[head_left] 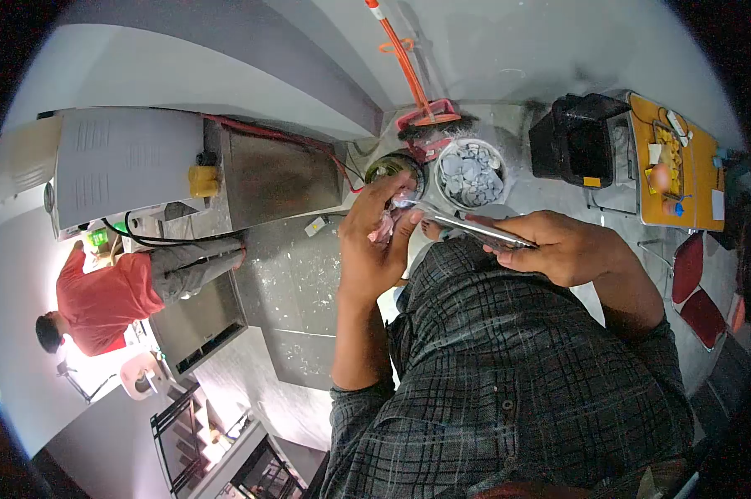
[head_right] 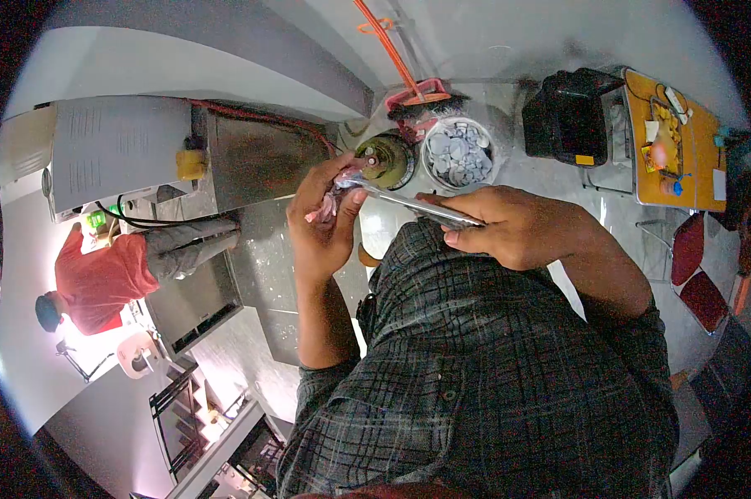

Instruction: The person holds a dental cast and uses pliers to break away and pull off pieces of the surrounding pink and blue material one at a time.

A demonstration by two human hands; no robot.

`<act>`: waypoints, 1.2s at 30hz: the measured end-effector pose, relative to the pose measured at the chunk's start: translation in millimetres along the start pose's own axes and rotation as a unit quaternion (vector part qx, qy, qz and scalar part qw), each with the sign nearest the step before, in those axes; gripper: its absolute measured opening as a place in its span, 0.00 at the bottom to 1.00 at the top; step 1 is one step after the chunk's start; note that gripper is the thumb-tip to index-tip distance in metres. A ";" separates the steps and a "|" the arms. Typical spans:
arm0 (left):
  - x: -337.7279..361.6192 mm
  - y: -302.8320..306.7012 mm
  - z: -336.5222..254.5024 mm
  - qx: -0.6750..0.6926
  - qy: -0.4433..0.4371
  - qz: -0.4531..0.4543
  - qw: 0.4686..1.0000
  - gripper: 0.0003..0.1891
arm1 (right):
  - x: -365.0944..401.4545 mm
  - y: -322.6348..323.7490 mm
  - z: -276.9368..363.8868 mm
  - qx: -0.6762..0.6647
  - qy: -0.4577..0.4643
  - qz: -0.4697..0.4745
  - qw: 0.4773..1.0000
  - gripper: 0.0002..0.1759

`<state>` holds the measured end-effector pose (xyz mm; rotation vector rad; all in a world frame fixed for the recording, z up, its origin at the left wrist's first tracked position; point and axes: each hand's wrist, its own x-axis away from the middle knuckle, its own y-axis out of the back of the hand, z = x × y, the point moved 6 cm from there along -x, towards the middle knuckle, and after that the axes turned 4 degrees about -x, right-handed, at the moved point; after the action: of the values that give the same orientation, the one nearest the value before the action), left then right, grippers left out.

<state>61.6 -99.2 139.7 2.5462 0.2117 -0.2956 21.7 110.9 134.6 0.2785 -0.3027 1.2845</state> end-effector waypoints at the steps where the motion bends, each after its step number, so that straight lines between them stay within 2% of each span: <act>1: 0.7 0.5 0.9 0.001 0.001 0.000 1.000 0.18 | 0.4 -1.2 -0.7 0.001 0.007 -0.002 1.000 0.30; 3: 1.9 1.6 1.6 -0.008 -0.007 -0.003 1.000 0.20 | 0.9 -2.1 1.5 0.009 -0.004 -0.005 1.000 0.30; 8: 5.1 2.2 2.2 -0.035 -0.013 0.007 0.999 0.19 | -0.4 -4.7 13.4 0.037 -0.011 -0.030 0.999 0.30; 10: 6.8 0.7 3.5 -0.040 -0.012 0.012 0.999 0.19 | -2.0 -6.2 11.6 0.034 -0.049 -0.035 0.998 0.29; 13: 10.2 0.0 4.9 -0.035 -0.008 -0.009 0.999 0.18 | -10.7 -9.6 0.8 -0.001 -0.009 -0.040 0.999 0.26; 16: 10.6 0.8 4.8 -0.079 0.030 -0.018 0.996 0.12 | -20.7 -12.0 2.1 0.004 -0.036 -0.035 0.999 0.23; 20: 10.1 2.9 3.0 -0.092 0.039 -0.042 0.994 0.11 | -31.1 -21.9 -0.6 0.036 -0.054 -0.038 0.997 0.28; 22: 9.5 5.1 6.7 -0.089 0.044 -0.052 0.994 0.10 | -37.4 -22.2 0.8 0.048 0.017 -0.094 0.994 0.23; 23: 10.3 6.7 10.9 -0.074 0.038 -0.069 0.994 0.10 | -37.3 -22.0 3.3 0.049 0.018 -0.093 0.994 0.23; 25: 10.3 9.4 13.2 -0.059 0.032 -0.086 0.994 0.10 | -36.9 -21.1 10.5 0.032 -0.037 -0.090 0.995 0.18; 29: 12.6 10.4 15.2 -0.091 0.036 -0.081 0.992 0.11 | -39.7 -19.7 8.9 0.063 -0.026 -0.105 0.992 0.14; 31: 13.3 10.1 19.6 -0.087 0.036 -0.081 0.992 0.11 | -39.6 -18.6 6.5 0.072 -0.079 -0.094 0.990 0.13; 33: 12.7 7.8 23.5 -0.093 0.015 -0.076 0.993 0.19 | -37.3 -16.0 10.4 0.073 -0.073 -0.108 0.989 0.12; 36: 10.3 5.7 25.9 -0.045 0.010 -0.058 0.997 0.18 | -32.2 -15.8 11.2 0.056 -0.058 -0.113 0.990 0.12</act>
<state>68.4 -117.3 118.9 2.4527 0.3737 -0.2989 28.0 74.0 132.4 0.4717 -0.2904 1.0654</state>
